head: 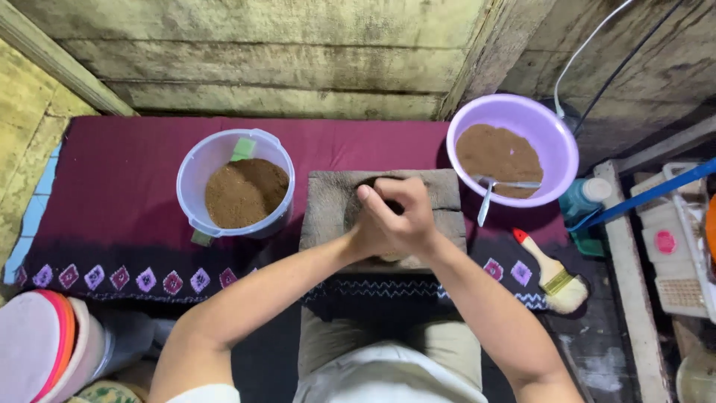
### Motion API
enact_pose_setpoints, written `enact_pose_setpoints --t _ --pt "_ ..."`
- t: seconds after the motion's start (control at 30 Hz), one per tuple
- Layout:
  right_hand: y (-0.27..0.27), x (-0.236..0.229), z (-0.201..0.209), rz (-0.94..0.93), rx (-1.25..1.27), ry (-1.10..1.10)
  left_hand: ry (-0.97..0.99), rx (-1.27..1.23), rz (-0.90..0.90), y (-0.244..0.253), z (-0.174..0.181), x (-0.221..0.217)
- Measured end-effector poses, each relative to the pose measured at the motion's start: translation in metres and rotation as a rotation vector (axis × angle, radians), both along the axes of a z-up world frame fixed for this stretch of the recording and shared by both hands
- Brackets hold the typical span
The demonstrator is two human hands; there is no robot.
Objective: Pounding and grinding brown powder ingredients in a stone mortar using a stone pestle on a covered work surface.
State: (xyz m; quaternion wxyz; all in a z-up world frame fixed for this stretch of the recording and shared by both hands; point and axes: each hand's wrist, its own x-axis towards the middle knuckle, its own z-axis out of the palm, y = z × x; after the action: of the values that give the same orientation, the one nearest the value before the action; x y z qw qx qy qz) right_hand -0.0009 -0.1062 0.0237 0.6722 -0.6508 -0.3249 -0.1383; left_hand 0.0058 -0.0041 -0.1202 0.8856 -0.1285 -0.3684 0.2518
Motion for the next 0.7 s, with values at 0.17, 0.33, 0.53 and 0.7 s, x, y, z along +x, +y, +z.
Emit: enact_pose_setpoints --t 0.17,0.33,0.53,0.7 --pt "-0.006 -0.027 0.045 0.073 0.042 -0.151 -0.088 -0.164 -0.062 -0.078 0.108 0.021" --pt "-0.002 -0.026 0.043 -0.015 0.004 -0.244 -0.102 -0.311 -0.098 -0.087 0.129 0.014" --pt "0.007 0.001 0.005 -0.375 -0.348 -0.447 -0.166 -0.489 -0.141 -0.088 0.156 0.012" --pt "0.007 -0.006 0.035 -0.376 -0.592 -0.614 -0.157 -0.636 -0.189 -0.092 0.172 -0.010"
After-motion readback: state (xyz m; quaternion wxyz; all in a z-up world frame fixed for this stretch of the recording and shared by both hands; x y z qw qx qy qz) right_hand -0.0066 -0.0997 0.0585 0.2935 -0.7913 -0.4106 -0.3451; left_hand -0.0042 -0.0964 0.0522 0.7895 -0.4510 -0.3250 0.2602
